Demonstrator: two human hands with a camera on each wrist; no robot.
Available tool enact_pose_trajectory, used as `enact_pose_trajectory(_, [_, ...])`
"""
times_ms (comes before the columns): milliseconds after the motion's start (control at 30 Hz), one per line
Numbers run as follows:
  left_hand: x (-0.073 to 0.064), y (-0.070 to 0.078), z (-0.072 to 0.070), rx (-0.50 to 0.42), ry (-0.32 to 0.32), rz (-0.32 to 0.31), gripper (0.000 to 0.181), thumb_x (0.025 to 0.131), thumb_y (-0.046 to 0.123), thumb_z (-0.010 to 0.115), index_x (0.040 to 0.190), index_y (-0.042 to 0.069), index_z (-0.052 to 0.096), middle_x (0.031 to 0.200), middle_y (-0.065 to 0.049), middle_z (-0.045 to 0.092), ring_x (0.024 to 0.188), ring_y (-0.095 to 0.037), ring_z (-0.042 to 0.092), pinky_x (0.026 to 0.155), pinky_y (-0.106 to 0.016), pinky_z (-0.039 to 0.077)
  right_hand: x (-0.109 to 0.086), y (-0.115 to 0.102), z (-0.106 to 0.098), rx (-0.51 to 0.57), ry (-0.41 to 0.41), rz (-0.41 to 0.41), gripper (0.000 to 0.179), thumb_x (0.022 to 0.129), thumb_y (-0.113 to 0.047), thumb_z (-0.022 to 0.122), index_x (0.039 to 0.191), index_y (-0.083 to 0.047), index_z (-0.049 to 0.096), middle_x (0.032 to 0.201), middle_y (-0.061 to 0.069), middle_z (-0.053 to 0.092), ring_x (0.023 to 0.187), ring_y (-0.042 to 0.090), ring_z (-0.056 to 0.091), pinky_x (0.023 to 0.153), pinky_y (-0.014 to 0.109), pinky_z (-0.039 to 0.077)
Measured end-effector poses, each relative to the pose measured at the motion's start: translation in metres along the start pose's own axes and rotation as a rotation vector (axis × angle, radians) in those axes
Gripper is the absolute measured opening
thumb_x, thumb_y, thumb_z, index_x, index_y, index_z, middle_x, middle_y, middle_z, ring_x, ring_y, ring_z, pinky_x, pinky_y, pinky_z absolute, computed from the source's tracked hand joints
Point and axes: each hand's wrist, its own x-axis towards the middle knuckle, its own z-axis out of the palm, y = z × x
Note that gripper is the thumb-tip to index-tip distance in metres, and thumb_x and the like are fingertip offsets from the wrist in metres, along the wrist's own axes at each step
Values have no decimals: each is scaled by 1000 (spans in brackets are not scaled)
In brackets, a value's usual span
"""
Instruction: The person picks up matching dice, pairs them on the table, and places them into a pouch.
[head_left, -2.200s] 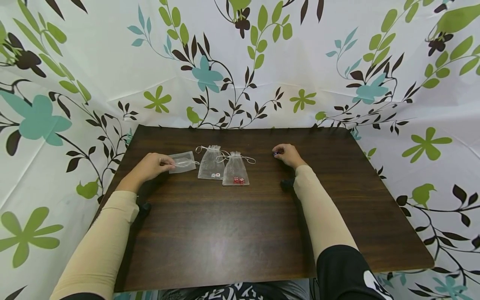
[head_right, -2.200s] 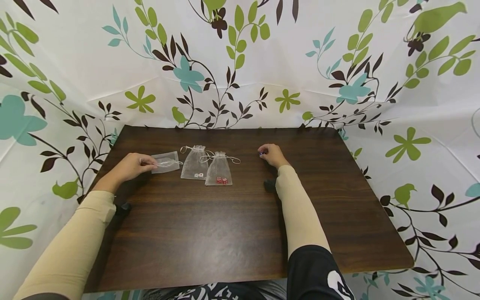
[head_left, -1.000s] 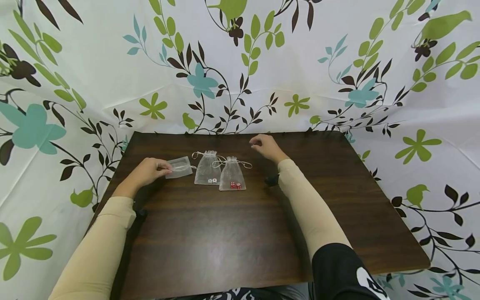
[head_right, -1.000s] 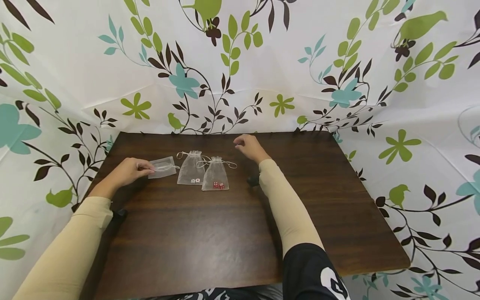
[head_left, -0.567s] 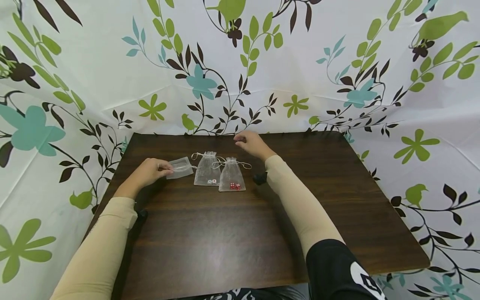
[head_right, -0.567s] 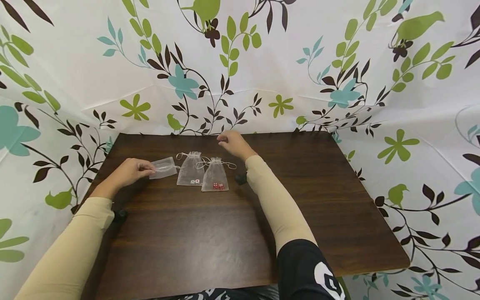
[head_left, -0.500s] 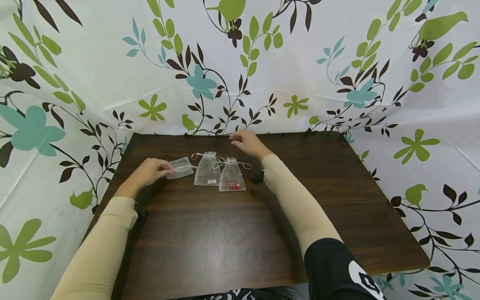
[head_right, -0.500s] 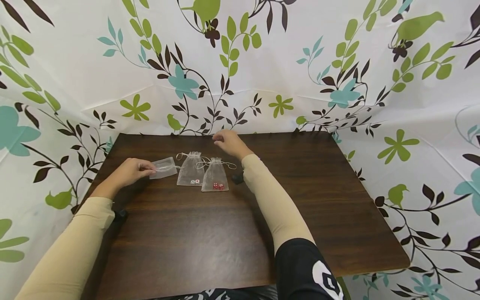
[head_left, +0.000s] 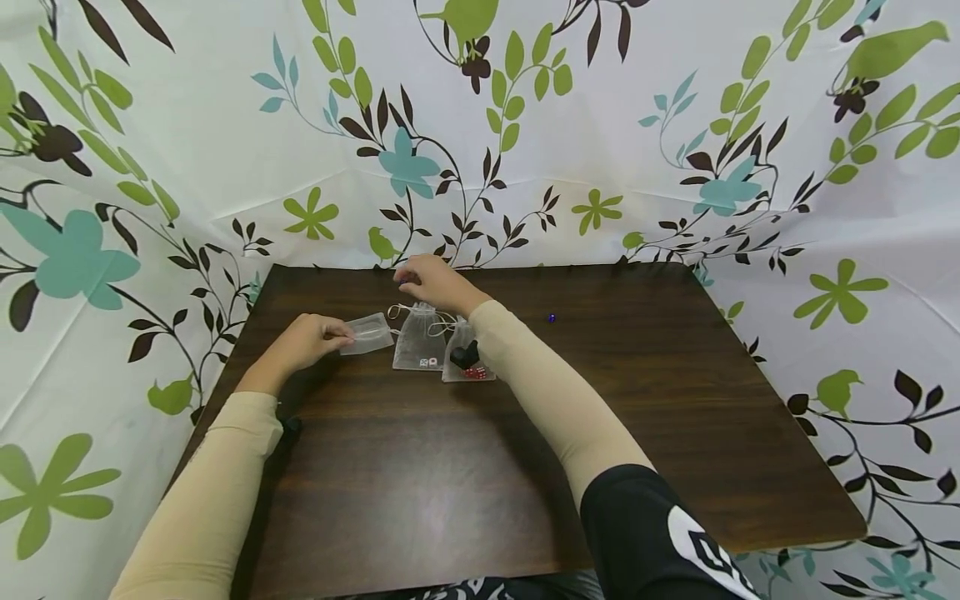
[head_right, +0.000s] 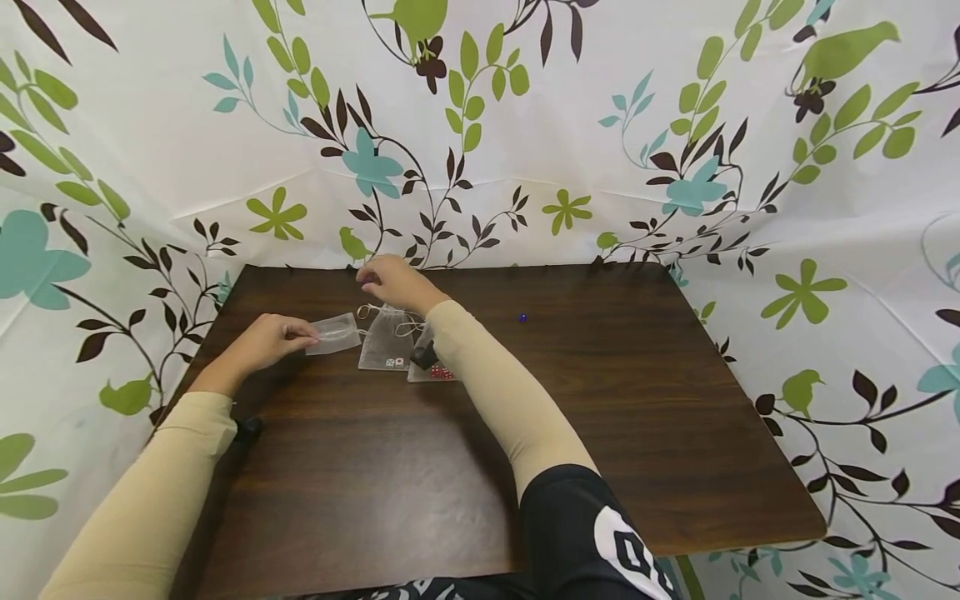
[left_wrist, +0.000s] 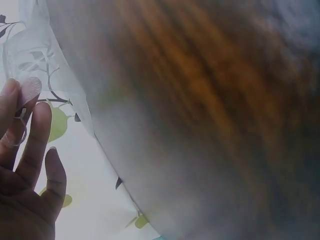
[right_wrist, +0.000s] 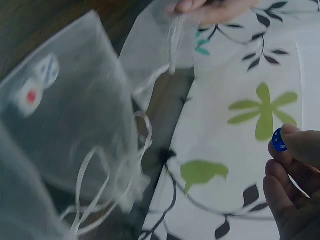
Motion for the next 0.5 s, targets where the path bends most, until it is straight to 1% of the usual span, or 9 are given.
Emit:
enact_pose_trajectory(133, [1,2,0,2,1,11,10,92,10,76,99,4,79,91,-8,78,84,-25,72,74,-46,56,10,-13,4,-37,-24,-29,22,102,-15,64,121,-6,70,117,6,69,107,15,63,93,23,46])
enact_pose_trajectory(300, [1,2,0,-6,-2,14,9,91,9,76,98,4,79,91,-8,78,81,-23,71,73,-45,56,18,-25,7,-73,-41,-67,23,101,-12,64,123,-6,69,120,5,68,110,16,62,95,23,46])
enact_pose_trajectory(500, [0,1,-2,-16,-1,5,10,91,10,76,98,4,79,92,-8,78,81,-23,71,73,-46,56,24,-35,11,-62,-92,-99,24,102,-12,62,125,-6,68,123,6,66,113,17,60,95,23,46])
